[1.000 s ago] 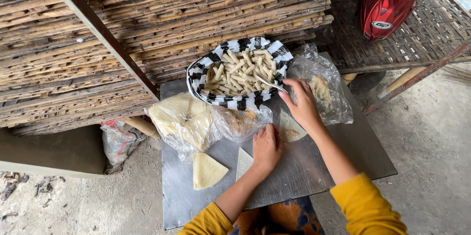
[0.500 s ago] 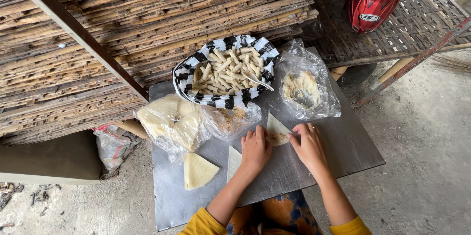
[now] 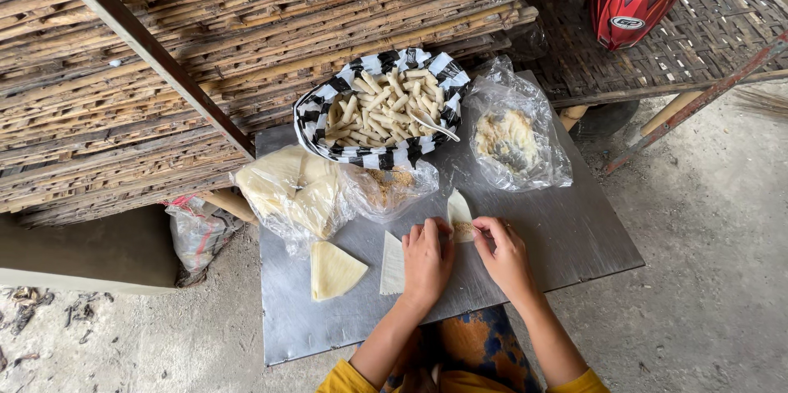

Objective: The person prepares food by placing a filling onto triangular pastry sheets using a small spoon and then folding the sheets to seal the filling inside.

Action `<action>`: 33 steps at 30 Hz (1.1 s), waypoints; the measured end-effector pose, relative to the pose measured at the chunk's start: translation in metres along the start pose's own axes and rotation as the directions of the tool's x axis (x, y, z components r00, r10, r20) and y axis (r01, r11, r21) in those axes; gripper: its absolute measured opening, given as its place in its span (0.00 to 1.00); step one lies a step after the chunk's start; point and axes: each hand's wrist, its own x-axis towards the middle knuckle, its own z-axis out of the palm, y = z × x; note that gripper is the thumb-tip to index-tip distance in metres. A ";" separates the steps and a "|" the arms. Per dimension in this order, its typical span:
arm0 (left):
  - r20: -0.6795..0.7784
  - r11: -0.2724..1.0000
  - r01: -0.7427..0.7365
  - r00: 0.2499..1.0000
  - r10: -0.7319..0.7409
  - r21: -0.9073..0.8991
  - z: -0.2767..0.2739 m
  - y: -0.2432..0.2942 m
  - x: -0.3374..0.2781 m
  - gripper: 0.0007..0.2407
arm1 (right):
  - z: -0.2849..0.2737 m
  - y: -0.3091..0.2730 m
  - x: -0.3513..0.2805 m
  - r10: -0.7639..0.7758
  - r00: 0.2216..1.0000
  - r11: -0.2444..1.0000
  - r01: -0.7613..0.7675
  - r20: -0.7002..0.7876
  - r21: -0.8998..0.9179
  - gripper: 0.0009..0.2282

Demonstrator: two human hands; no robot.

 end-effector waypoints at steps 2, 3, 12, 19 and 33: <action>0.028 0.999 0.029 0.999 -0.028 -0.034 -0.004 0.001 0.002 0.13 | -0.001 -0.001 0.000 -0.022 0.999 1.000 0.022 0.023 0.010 0.09; 0.043 0.998 0.044 0.998 -0.041 -0.051 -0.006 0.002 0.003 0.14 | -0.002 -0.001 0.000 -0.044 0.998 0.999 0.044 0.037 -0.003 0.09; 0.017 0.999 -0.054 0.998 0.054 0.003 -0.001 -0.006 0.007 0.06 | -0.011 -0.005 0.003 -0.164 0.971 0.985 0.171 0.175 -0.024 0.10; 0.077 0.994 -0.020 0.997 0.011 0.112 0.027 -0.019 0.020 0.03 | 0.003 0.013 0.010 -0.205 0.952 0.958 0.243 0.227 -0.153 0.07; 0.022 0.985 -0.110 0.994 0.108 0.136 0.018 -0.030 0.028 0.03 | 0.002 0.022 0.032 -0.184 0.948 0.980 0.198 0.260 -0.028 0.06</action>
